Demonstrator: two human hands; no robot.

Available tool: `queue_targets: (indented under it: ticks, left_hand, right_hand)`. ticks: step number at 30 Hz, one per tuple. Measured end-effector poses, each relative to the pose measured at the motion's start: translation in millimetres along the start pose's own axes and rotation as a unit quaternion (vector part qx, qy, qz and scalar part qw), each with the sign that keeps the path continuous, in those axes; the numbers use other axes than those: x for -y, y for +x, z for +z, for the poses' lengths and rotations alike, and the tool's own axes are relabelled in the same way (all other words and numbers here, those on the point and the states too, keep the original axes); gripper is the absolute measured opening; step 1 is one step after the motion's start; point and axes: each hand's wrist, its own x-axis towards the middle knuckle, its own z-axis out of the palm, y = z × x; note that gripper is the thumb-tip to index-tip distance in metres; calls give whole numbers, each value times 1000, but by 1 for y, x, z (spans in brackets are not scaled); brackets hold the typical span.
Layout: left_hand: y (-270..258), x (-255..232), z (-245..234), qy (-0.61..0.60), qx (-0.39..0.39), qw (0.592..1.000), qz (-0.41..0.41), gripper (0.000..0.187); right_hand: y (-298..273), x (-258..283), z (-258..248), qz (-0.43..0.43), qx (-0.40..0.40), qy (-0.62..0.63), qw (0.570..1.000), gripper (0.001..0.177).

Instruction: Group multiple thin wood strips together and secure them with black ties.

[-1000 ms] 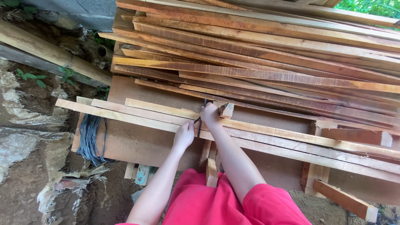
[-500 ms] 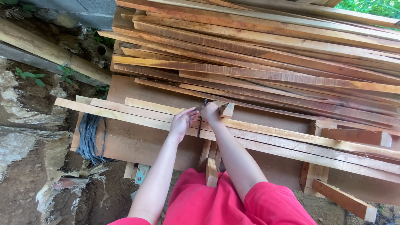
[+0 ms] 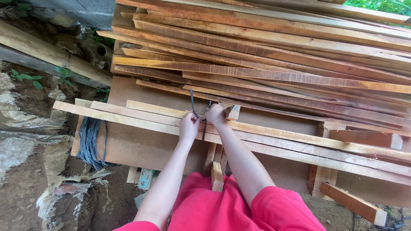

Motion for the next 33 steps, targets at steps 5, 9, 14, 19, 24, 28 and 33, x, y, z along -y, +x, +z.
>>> queue_targets:
  ticks: [5, 9, 14, 19, 24, 28, 33]
  left_hand:
    - [5, -13, -10, -11, 0, 999, 31, 21]
    - [0, -37, -32, -104, -6, 993, 49, 25]
    - [-2, -47, -44, -128, -18, 990, 58, 33]
    - [14, -53, -40, -162, -32, 986, 26, 33]
    - [28, -69, -24, -204, -23, 979, 21, 31]
    - [38, -68, -19, -193, -36, 980, 36, 33]
    - [56, -45, -2, -264, -68, 960, -71, 24]
  right_hand:
    - [-16, 14, -18, 3, 16, 5, 1000, 36]
    - [-23, 19, -27, 5, 14, 18, 1000, 33]
    - [-12, 6, -6, 9, -5, 124, 992, 33]
    - [-34, 5, -7, -7, -56, 245, 968, 29]
    - [-31, 4, -2, 6, -83, 242, 967, 29]
    - [-40, 6, -3, 7, -105, 263, 959, 28]
    - [-110, 42, -53, -92, -157, 328, 927, 25]
